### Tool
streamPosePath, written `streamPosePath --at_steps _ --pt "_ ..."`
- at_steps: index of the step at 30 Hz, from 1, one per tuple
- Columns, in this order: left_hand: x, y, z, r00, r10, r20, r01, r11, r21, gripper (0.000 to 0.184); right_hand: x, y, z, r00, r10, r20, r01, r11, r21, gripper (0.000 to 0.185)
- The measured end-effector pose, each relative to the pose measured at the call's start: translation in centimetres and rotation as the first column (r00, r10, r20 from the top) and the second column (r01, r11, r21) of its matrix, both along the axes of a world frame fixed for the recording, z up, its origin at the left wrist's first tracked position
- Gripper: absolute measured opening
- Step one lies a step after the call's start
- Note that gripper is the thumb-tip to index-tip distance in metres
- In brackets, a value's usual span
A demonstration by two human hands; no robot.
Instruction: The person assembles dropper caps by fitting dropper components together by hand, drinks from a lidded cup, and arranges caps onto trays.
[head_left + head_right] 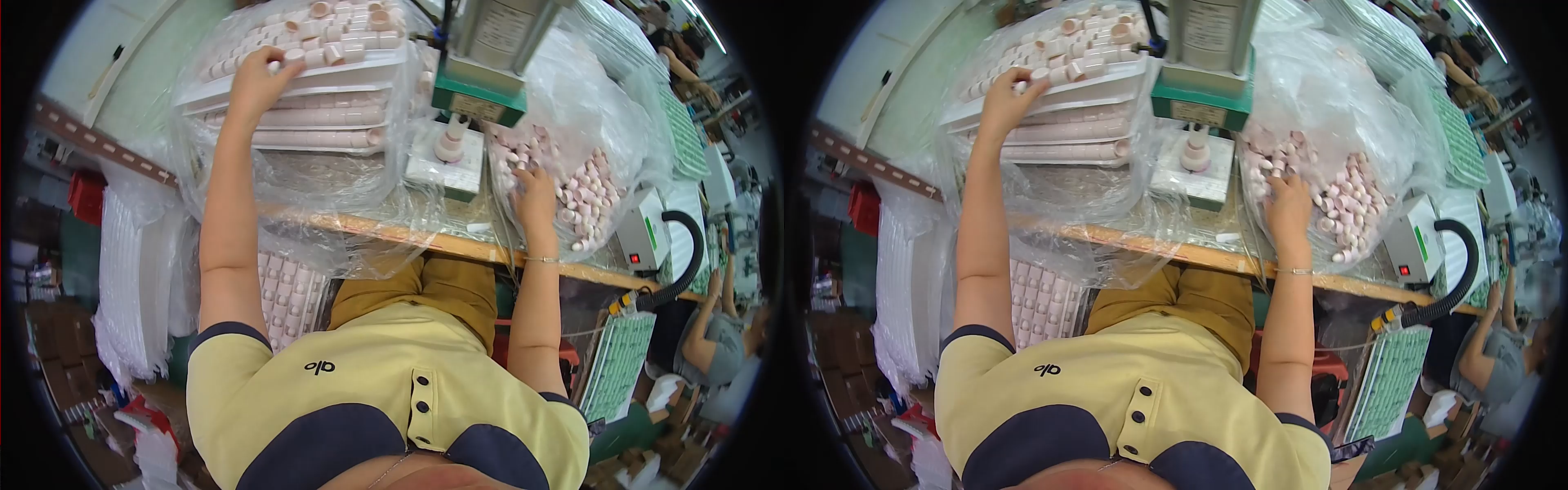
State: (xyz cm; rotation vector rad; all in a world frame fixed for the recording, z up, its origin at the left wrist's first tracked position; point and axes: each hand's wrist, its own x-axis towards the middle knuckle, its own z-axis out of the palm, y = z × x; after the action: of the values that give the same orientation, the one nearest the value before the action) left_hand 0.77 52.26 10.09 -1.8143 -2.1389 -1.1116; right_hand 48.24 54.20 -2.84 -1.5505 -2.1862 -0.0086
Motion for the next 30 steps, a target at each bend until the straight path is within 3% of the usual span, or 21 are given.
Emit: streamPosePath --at_steps 2,4,5,6,7,8,10,12,13,14,15,17,19,21,23,26,29,30 --pt "-0.3 0.1 -0.4 0.999 0.041 -0.011 -0.040 0.998 0.056 0.039 0.3 0.1 0.1 0.999 -0.026 0.041 0.026 1.000 0.002 0.031" --pt "-1.0 0.4 -1.7 0.976 -0.148 0.159 0.099 0.954 0.283 0.031 0.9 -0.5 0.8 0.995 -0.053 0.088 0.052 0.999 0.009 0.030" --pt "-0.7 0.2 -2.4 0.971 -0.173 0.167 0.122 0.952 0.281 0.031 0.9 -0.9 1.5 0.987 -0.157 0.025 0.159 0.979 -0.127 0.030" --pt "0.1 -0.7 -2.5 0.934 -0.187 0.304 0.098 0.953 0.286 0.028 1.3 -1.2 1.9 0.964 -0.266 -0.030 0.249 0.932 -0.263 0.030" --pt "1.0 -1.6 -2.2 0.880 -0.195 0.432 0.071 0.956 0.286 0.025 2.1 -1.6 1.5 0.958 -0.285 -0.028 0.268 0.927 -0.263 0.030" --pt "2.4 -1.9 -2.0 0.877 -0.208 0.433 0.086 0.955 0.284 0.025 2.8 -1.9 0.8 0.954 -0.293 -0.061 0.267 0.925 -0.271 0.030" --pt "6.3 -2.9 -1.4 0.997 -0.050 0.062 0.038 0.982 0.185 0.025 3.2 -2.9 0.5 0.954 -0.287 -0.092 0.251 0.926 -0.282 0.031" --pt "6.9 -3.1 -1.4 0.997 -0.068 0.034 0.060 0.981 0.185 0.023 2.4 -3.7 1.3 0.974 -0.225 -0.006 0.223 0.971 -0.081 0.029" --pt "7.1 -3.2 -1.3 0.995 -0.103 0.006 0.100 0.978 0.184 0.021 2.2 -3.3 1.4 0.979 -0.205 -0.009 0.204 0.976 -0.081 0.029" --pt "7.3 -3.5 -1.4 0.977 -0.108 0.182 0.092 0.991 0.093 0.020 2.3 -3.0 1.3 0.987 -0.160 0.014 0.160 0.986 -0.047 0.028" --pt "7.6 -4.3 -2.1 0.979 -0.090 0.182 0.077 0.994 0.079 0.020 2.3 -3.0 1.1 0.993 -0.116 0.038 0.117 0.993 -0.020 0.028" --pt "8.5 -5.4 -3.9 0.916 -0.339 0.217 0.362 0.929 -0.077 0.020 1.9 -2.7 1.2 0.993 -0.100 0.067 0.106 0.990 -0.097 0.028" --pt "12.8 -8.5 -4.1 0.880 -0.384 0.281 0.466 0.812 -0.350 0.019 1.8 -2.3 1.1 0.988 -0.121 0.097 0.134 0.982 -0.132 0.026" --pt "15.8 -10.8 -6.4 0.772 -0.502 0.390 0.619 0.731 -0.285 0.023 2.2 -1.5 0.5 0.989 -0.128 0.077 0.136 0.983 -0.125 0.025" --pt "17.5 -12.6 -8.8 0.686 -0.646 0.336 0.728 0.609 -0.316 0.031 2.5 -2.1 -0.1 0.989 -0.130 0.067 0.138 0.982 -0.131 0.025" --pt "18.9 -15.7 -11.2 0.697 -0.612 0.374 0.710 0.522 -0.472 0.036 2.5 -3.4 0.9 0.907 -0.213 -0.364 0.145 0.968 -0.205 0.030" --pt "20.5 -18.6 -14.6 0.729 -0.587 0.352 0.672 0.513 -0.534 0.040 2.2 -4.9 0.9 0.820 -0.284 -0.497 0.174 0.951 -0.257 0.028" --pt "21.3 -18.9 -15.4 0.747 -0.575 0.335 0.661 0.584 -0.472 0.047 2.6 -4.6 -0.6 0.792 -0.274 -0.545 0.153 0.954 -0.257 0.028"
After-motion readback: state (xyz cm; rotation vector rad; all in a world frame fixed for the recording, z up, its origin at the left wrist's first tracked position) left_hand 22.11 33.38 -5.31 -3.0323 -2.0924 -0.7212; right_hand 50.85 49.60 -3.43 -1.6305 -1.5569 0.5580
